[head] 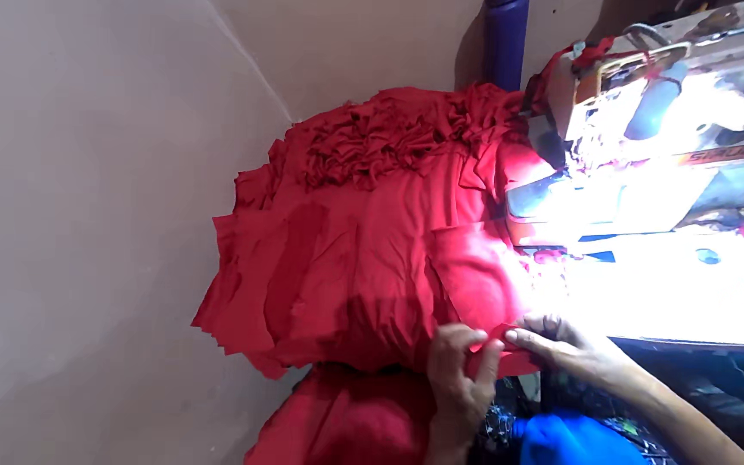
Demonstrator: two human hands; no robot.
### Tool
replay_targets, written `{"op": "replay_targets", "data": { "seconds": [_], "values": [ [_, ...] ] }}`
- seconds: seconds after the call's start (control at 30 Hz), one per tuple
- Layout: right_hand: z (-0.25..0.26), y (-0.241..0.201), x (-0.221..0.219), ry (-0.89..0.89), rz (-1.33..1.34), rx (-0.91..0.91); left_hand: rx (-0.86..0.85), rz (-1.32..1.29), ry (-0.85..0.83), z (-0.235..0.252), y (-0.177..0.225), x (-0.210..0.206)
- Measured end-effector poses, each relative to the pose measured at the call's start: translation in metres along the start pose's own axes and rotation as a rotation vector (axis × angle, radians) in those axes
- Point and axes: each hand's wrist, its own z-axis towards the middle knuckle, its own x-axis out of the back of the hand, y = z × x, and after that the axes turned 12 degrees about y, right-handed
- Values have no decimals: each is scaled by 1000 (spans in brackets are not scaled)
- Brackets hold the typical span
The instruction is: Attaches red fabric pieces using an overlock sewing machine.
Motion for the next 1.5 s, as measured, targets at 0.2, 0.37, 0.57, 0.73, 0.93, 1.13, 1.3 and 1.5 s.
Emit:
{"op": "replay_targets", "data": {
  "seconds": [0.2, 0.37, 0.57, 0.73, 0.93, 1.13, 1.3, 1.5],
  "values": [
    [3, 0, -1, -1, -74, 47, -209, 255, 25, -48, -13, 1],
    [12, -26, 5, 271, -59, 224, -277, 332, -100, -60, -6, 12],
    [1, -86, 5, 412, -113, 761, 128, -81, -335, -5, 15, 17],
    [-17, -56, 7, 244, -135, 900, 1117, -445, -268, 82, 13, -6],
    [-23, -22, 22, 170, -133, 747, 845, 15, -242, 107, -39, -36],
    [-11, -50, 36, 325, 71, 763, 636, -169, -145, 162, -15, -46],
    [-29, -25, 26, 64, 11, 781, 809, -235, -39, 144, -3, -30],
    [-28, 13, 4, 74, 12, 735, 612, -252, -145, 71, 6, -21]
  ]
}}
